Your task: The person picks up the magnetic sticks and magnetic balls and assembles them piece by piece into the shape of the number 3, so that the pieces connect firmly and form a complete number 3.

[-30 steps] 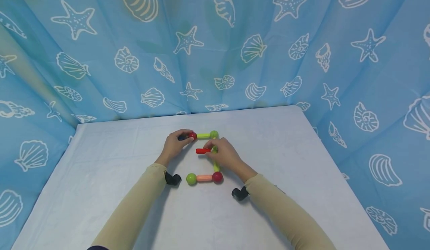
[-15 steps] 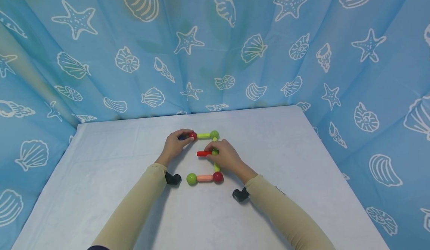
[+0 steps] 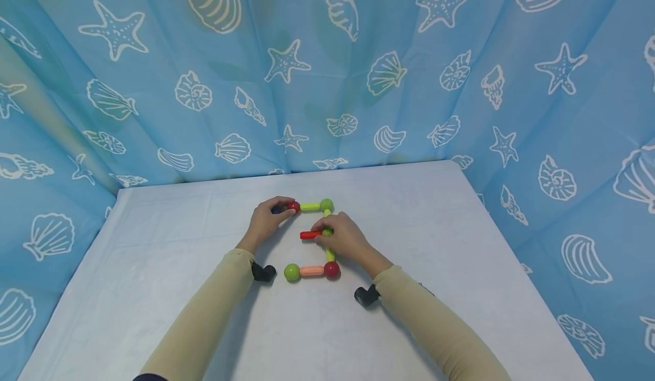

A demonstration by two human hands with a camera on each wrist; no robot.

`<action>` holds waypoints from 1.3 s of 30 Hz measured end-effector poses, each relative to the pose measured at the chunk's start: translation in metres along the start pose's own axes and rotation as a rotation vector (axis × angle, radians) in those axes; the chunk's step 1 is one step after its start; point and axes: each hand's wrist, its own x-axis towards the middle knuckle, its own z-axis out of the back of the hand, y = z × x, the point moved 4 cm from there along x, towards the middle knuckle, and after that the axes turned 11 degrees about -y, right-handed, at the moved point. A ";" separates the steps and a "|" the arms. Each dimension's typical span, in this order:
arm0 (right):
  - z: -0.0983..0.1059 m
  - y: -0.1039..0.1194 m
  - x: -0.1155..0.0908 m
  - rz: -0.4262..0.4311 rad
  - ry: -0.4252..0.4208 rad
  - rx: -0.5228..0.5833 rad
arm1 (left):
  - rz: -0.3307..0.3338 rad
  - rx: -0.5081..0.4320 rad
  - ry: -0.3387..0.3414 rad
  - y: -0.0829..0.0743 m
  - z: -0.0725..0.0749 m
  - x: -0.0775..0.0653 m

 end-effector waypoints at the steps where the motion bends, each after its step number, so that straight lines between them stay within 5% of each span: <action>1: 0.000 0.000 0.000 -0.001 0.001 0.000 | 0.001 0.002 0.000 0.000 0.000 0.000; 39: 0.009 -0.011 -0.005 0.067 -0.080 0.053 | 0.008 -0.002 -0.010 0.001 -0.001 0.001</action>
